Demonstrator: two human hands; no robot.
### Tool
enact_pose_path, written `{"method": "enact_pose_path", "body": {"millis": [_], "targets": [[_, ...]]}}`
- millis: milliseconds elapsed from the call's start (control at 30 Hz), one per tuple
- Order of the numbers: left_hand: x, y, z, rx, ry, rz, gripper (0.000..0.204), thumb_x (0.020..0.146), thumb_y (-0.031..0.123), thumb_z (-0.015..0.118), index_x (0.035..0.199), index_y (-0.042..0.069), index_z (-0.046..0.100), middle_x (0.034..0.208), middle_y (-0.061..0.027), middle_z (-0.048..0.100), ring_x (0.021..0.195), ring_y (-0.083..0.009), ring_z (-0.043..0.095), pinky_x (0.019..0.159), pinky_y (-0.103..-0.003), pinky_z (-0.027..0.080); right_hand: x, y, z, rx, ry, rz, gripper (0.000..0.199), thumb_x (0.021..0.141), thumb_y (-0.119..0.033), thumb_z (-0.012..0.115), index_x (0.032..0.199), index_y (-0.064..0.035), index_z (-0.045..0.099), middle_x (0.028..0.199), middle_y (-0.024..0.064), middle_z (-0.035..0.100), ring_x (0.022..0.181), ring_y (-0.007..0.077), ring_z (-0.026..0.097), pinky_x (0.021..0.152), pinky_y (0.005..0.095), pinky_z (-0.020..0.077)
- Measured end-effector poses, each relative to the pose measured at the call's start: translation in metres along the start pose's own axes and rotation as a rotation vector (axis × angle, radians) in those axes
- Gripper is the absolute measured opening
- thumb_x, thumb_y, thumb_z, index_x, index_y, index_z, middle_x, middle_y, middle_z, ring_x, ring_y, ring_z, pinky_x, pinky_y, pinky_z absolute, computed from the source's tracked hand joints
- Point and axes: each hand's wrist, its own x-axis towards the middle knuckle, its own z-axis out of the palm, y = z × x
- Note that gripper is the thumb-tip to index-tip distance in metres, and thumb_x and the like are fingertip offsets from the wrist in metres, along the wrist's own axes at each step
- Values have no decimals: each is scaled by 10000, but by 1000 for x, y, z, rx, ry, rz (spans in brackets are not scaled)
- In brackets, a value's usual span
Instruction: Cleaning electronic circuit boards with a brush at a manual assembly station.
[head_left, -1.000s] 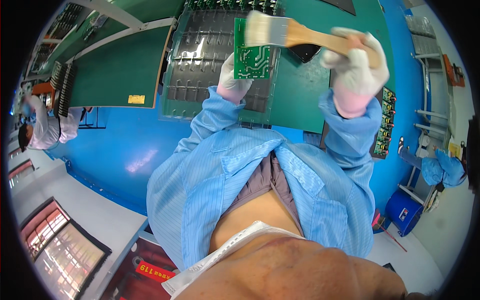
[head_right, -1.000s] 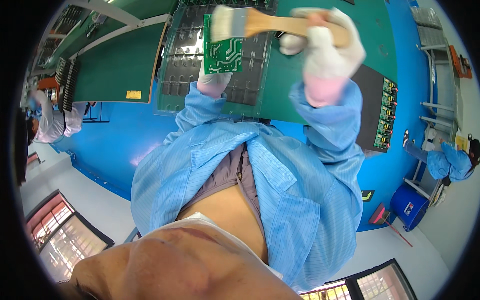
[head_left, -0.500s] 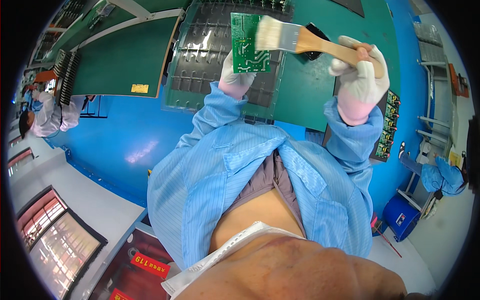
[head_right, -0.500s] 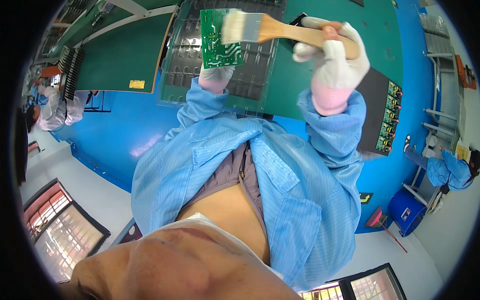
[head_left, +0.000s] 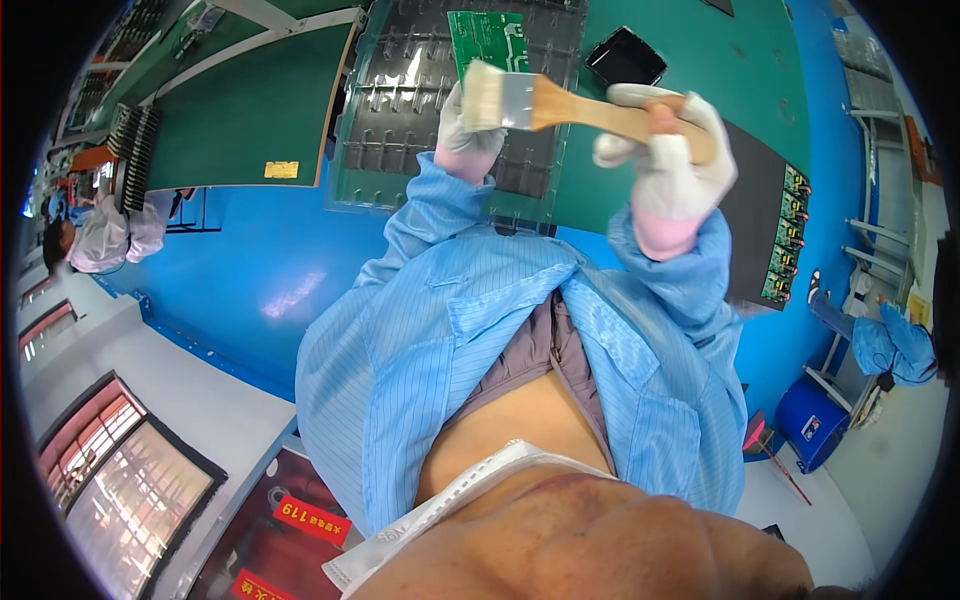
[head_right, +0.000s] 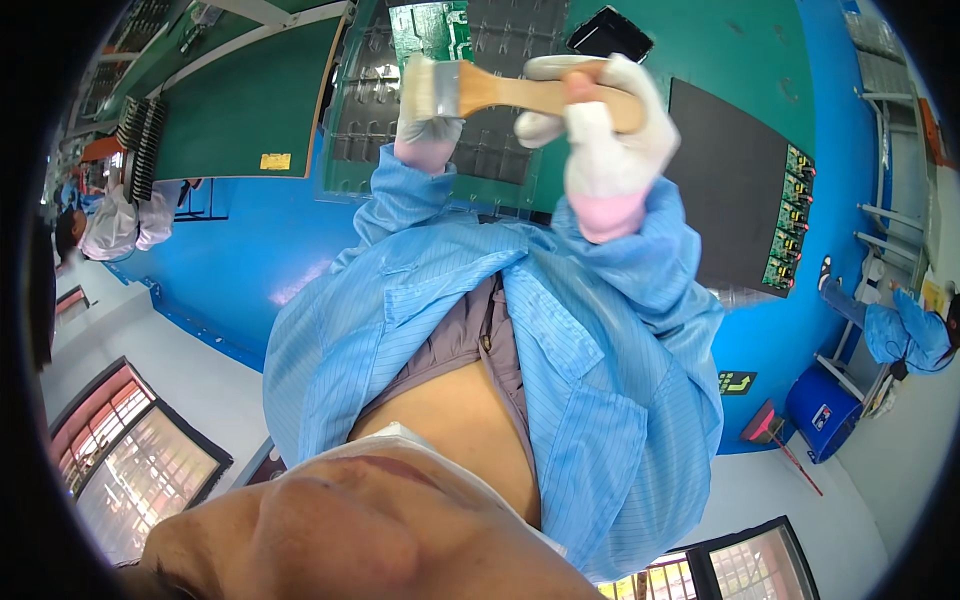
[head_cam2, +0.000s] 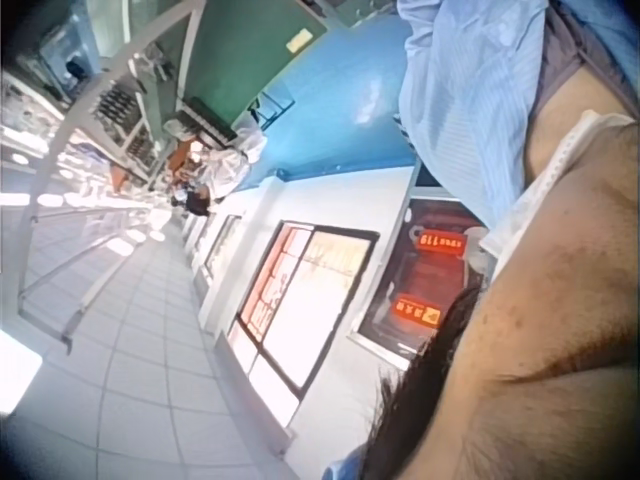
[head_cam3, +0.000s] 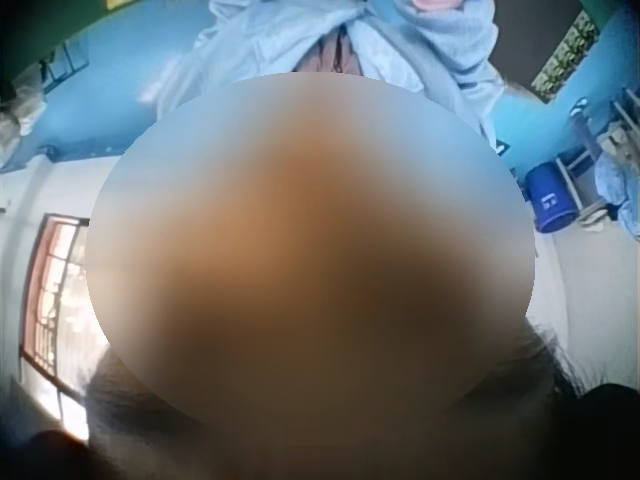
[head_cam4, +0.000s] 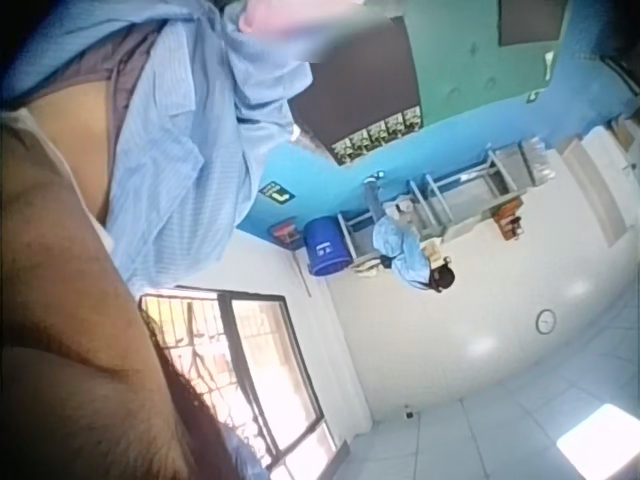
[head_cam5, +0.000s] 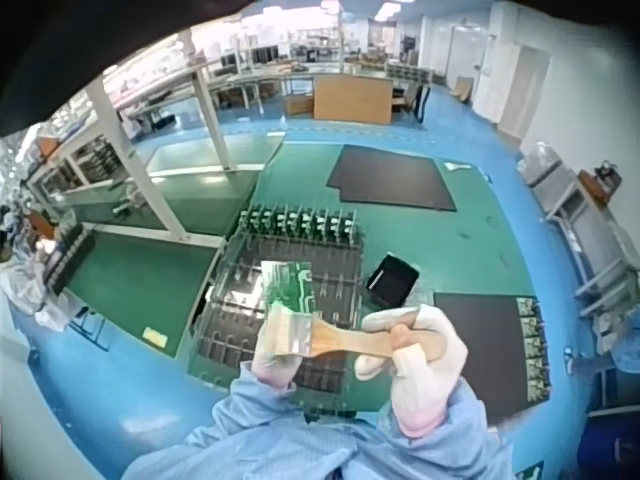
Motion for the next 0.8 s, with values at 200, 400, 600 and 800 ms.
{"method": "enact_pose_path", "body": {"millis": [200, 400, 600, 800], "targets": [[-6, 8, -6, 14, -53, 22, 503, 726, 11, 684, 1175, 36, 458, 1085, -126, 589, 956, -231, 603, 825, -341, 519, -3, 11, -23, -157, 14, 111, 196, 847, -19, 488, 1027, 58, 479, 922, 271, 600, 494, 219, 572, 474, 262, 496], [-7, 11, 11, -36, 37, -26, 472, 736, -5, 666, 1162, 35, 467, 1079, -135, 590, 938, -230, 611, 810, -331, 529, 17, 2, -28, -101, 39, -7, 219, 846, -15, 481, 1055, 48, 477, 950, 284, 589, 512, 239, 580, 480, 274, 504], [-11, 6, 7, 11, -51, -66, 424, 752, -4, 651, 1140, 33, 483, 1070, -136, 593, 927, -226, 617, 796, -315, 539, 41, 15, 14, 39, -21, 40, 239, 835, 6, 450, 1068, 56, 466, 952, 285, 588, 555, 246, 600, 497, 294, 526], [-12, 14, -5, 12, -23, -95, 402, 758, -2, 645, 1129, 23, 490, 1063, -131, 598, 921, -219, 617, 795, -307, 536, 54, 28, -33, -46, 40, 73, 216, 837, 10, 449, 1047, 58, 464, 941, 279, 595, 545, 238, 594, 479, 279, 510]]}}
